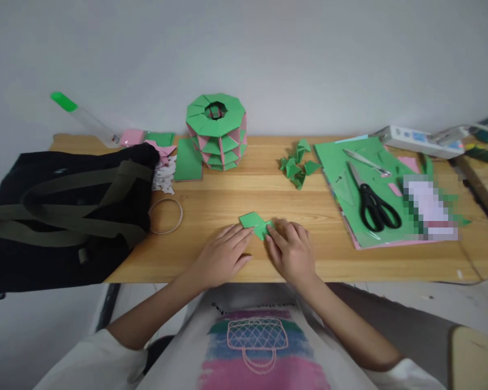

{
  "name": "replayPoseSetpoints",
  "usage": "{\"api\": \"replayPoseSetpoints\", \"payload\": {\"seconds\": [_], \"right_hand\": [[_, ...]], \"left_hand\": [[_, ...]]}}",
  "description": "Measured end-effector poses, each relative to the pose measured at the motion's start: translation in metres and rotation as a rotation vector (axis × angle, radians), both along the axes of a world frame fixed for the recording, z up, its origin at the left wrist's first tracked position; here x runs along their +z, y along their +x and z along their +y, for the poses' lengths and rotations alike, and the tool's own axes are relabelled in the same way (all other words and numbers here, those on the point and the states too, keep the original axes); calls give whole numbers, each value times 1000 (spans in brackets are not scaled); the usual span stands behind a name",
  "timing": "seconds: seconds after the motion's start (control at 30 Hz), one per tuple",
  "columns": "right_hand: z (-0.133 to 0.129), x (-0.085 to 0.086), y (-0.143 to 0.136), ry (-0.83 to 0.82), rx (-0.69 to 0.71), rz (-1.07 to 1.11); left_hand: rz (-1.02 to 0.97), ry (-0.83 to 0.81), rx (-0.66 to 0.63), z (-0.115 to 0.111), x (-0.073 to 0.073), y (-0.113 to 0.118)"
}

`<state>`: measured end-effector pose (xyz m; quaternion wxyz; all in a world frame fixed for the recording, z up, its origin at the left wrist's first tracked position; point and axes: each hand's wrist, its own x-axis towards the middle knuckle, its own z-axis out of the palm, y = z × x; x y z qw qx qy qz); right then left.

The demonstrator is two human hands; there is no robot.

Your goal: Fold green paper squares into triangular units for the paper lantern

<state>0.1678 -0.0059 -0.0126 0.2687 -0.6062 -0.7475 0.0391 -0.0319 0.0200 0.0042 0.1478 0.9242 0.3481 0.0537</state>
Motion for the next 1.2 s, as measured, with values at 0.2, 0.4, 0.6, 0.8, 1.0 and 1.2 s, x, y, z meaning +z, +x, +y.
{"api": "replayPoseSetpoints", "payload": {"seconds": [0.2,0.4,0.6,0.8,1.0,1.2], "right_hand": [[23,-1,6,-50,-36,178],[33,3,7,-43,53,324],[15,58,14,93,191,433],[22,126,13,282,351,350],[52,158,12,473,310,88],[80,165,1,559,282,-64]], "left_hand": [[-132,-31,70,-1,4,3],[-333,28,167,-7,0,0],[-652,153,375,-11,31,-5],[-1005,-195,351,13,103,11],[-1116,-449,389,53,136,26],[-1003,-272,390,68,154,36]]}}
